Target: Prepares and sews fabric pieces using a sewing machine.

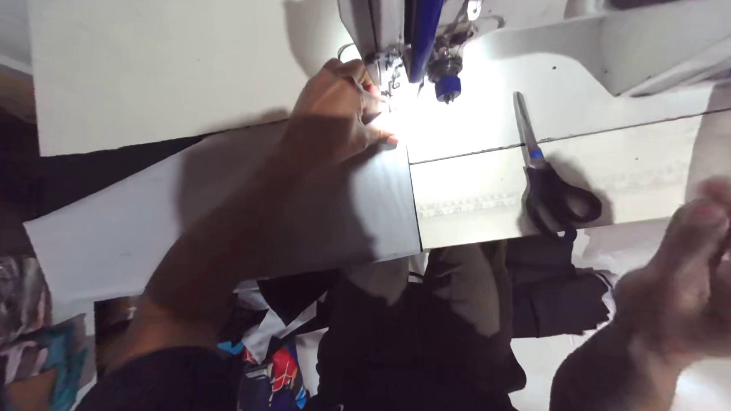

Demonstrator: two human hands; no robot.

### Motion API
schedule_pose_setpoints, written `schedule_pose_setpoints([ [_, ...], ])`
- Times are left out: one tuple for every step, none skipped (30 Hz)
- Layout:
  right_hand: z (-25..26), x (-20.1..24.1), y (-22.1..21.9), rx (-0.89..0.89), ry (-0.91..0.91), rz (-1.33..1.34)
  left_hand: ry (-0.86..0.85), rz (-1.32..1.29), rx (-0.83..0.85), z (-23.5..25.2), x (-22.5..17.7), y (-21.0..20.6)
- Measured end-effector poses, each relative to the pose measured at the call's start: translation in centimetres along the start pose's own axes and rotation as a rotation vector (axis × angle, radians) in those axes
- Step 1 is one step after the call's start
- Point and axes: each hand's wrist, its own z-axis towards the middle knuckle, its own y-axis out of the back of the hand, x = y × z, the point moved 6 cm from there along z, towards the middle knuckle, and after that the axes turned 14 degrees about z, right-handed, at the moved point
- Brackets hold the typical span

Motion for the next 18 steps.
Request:
schedule_pose_setpoints([
  [-1.6,1.6,-0.2,0.028,-0.025,0.163,-0.003,0.016,0.013,-0.1,-0.1,0.1],
  [-3.1,3.1,-1.0,0.098,-0.084,0.298,-0.011,0.048,0.032,-0.2,-0.3,0.1],
  [-4.9,4.2,-2.3,0.173,-0.154,0.421,-0.029,0.080,0.034,-0.5,-0.6,-0.1],
  [-6.9,4.8,-4.1,0.241,-0.243,0.516,-0.060,0.100,0.011,-1.2,-1.2,-0.2],
  [-9.0,5.0,-6.2,0.306,-0.357,0.589,-0.094,0.106,-0.012,-2.3,-1.9,-0.4],
  [-11.1,4.8,-8.3,0.371,-0.494,0.650,-0.134,0.098,-0.021,-3.5,-2.9,-0.6],
  [-13.0,4.4,-10.3,0.434,-0.633,0.712,-0.180,0.088,-0.016,-4.8,-3.9,-0.7],
  [-14.4,4.0,-12.2,0.481,-0.728,0.786,-0.216,0.065,-0.012,-6.1,-4.9,-0.9],
  [-15.4,3.7,-13.8,0.519,-0.755,0.859,-0.248,0.022,-0.021,-7.3,-5.7,-1.0],
  [-15.8,3.7,-15.0,0.554,-0.733,0.909,-0.268,-0.031,-0.034,-8.4,-6.4,-1.2],
  [-16.0,3.8,-15.9,0.577,-0.691,0.944,-0.279,-0.080,-0.050,-9.4,-6.7,-1.4],
  [-16.1,3.9,-16.6,0.585,-0.651,0.974,-0.291,-0.119,-0.062,-10.2,-6.9,-1.6],
  [-16.0,4.0,-16.9,0.582,-0.620,1.012,-0.304,-0.148,-0.077,-10.9,-7.0,-1.7],
  [-15.9,4.2,-16.8,0.572,-0.596,1.054,-0.317,-0.176,-0.092,-11.4,-6.9,-1.8],
  [-15.7,4.7,-16.4,0.559,-0.583,1.089,-0.331,-0.206,-0.105,-11.9,-6.7,-2.0],
  [-15.4,5.2,-15.7,0.543,-0.571,1.110,-0.349,-0.230,-0.122,-12.3,-6.4,-2.2],
  [-15.1,5.8,-14.8,0.530,-0.566,1.128,-0.372,-0.238,-0.131,-12.7,-6.2,-2.5],
  [-14.9,6.4,-13.9,0.504,-0.571,1.150,-0.397,-0.231,-0.127,-13.1,-6.1,-2.8],
])
